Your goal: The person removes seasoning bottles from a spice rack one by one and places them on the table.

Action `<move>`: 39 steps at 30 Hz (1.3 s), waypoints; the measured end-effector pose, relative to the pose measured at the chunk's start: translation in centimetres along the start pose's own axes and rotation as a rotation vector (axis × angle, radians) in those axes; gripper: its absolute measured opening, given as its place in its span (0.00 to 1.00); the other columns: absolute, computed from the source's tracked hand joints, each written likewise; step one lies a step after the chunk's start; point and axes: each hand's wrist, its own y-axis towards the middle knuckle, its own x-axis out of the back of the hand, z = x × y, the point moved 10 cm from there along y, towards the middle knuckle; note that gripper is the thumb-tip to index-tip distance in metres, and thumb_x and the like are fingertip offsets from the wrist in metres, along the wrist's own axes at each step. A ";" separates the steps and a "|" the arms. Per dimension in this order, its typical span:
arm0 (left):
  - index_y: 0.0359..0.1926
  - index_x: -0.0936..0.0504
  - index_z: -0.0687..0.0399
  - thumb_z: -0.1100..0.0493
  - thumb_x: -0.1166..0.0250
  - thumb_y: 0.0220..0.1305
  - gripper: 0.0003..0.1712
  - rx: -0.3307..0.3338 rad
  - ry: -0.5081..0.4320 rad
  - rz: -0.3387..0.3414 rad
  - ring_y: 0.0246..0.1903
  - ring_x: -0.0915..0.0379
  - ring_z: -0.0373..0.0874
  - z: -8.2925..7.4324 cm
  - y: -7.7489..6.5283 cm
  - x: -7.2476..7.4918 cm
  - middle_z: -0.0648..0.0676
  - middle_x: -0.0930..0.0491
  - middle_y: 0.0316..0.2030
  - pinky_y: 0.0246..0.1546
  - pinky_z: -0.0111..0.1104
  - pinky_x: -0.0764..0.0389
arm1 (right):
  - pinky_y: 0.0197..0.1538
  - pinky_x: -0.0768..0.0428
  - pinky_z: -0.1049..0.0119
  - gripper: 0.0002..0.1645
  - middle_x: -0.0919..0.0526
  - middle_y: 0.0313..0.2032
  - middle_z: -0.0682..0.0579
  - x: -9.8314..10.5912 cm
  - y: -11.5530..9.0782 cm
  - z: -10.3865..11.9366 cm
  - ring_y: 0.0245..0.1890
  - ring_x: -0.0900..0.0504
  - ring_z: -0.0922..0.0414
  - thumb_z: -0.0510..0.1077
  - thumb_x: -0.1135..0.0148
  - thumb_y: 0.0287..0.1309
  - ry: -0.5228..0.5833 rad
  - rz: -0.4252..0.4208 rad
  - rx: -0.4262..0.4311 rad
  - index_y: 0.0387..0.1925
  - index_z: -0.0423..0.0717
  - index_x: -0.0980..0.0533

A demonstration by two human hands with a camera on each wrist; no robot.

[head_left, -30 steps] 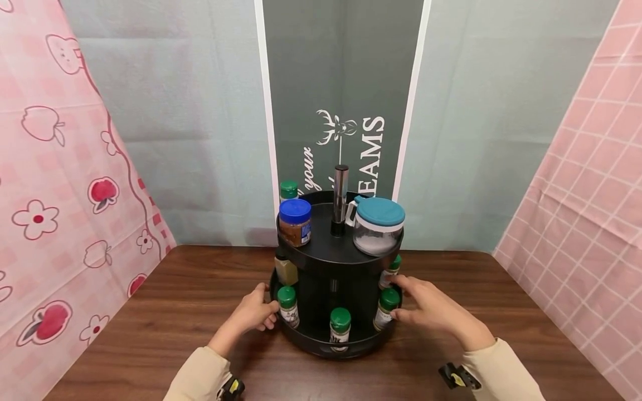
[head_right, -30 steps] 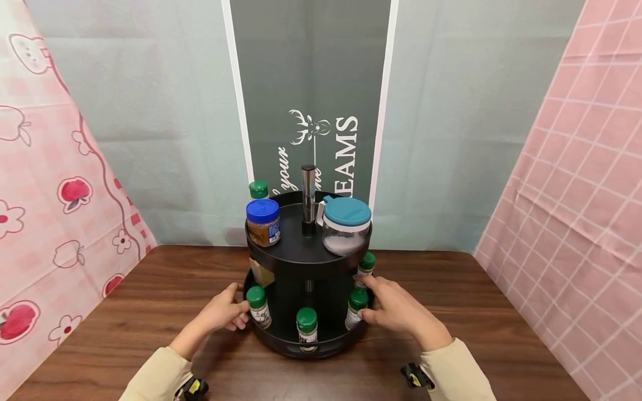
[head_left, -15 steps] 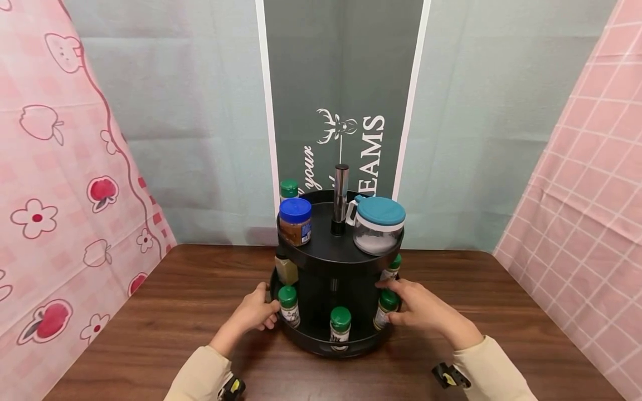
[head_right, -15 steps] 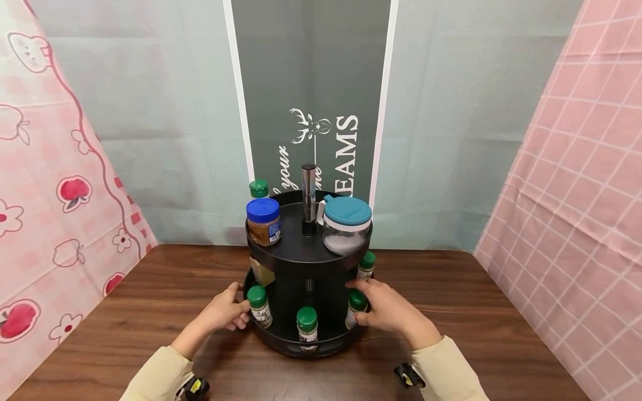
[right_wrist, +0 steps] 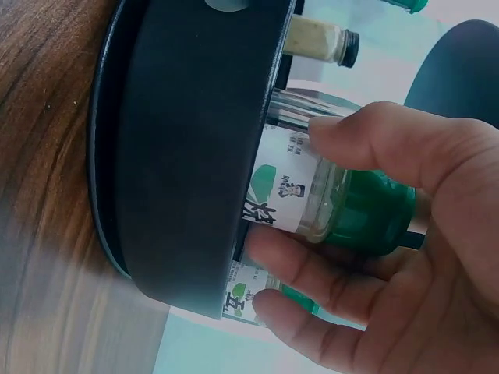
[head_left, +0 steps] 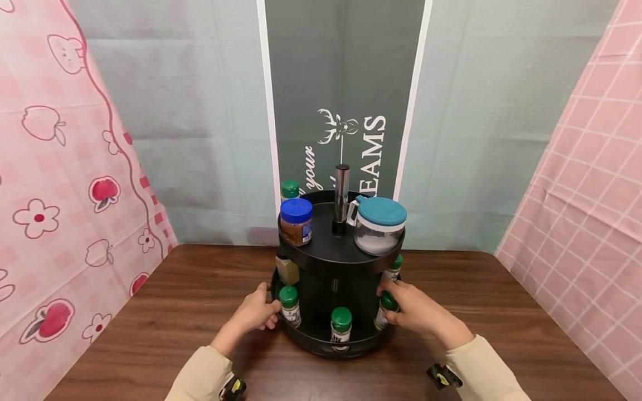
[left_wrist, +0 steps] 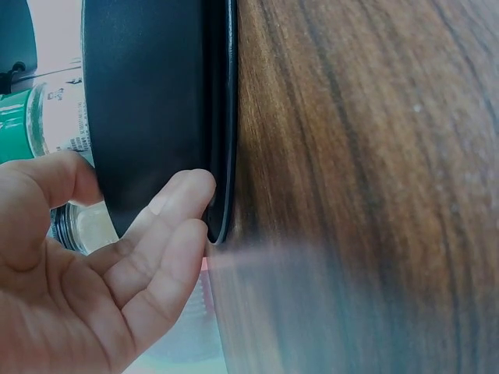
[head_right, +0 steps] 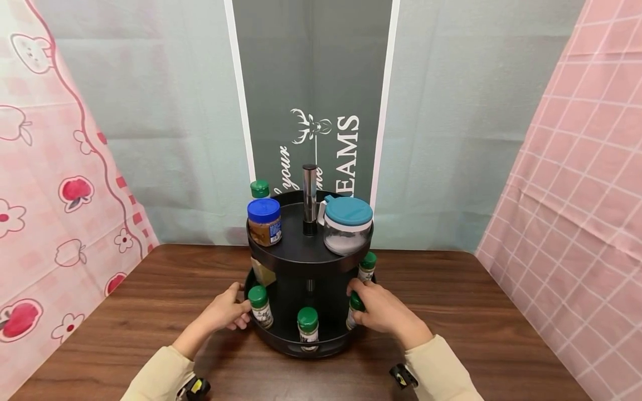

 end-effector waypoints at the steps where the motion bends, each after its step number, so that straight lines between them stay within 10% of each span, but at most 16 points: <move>1: 0.57 0.41 0.73 0.65 0.43 0.54 0.30 0.000 0.000 0.000 0.15 0.23 0.47 0.0 0.0 0.0 0.56 0.22 0.16 0.14 0.36 0.26 | 0.31 0.26 0.62 0.20 0.28 0.34 0.51 0.0 0.0 0.0 0.31 0.26 0.59 0.36 0.35 0.46 0.001 0.002 0.001 0.42 0.46 0.30; 39: 0.54 0.38 0.72 0.67 0.49 0.60 0.22 -0.010 -0.046 -0.033 0.15 0.23 0.50 0.1 0.1 -0.1 0.57 0.23 0.14 0.15 0.38 0.23 | 0.32 0.25 0.62 0.20 0.24 0.34 0.52 2.1 1.0 2.3 0.30 0.25 0.59 0.36 0.35 0.44 -0.021 0.035 0.026 0.42 0.41 0.27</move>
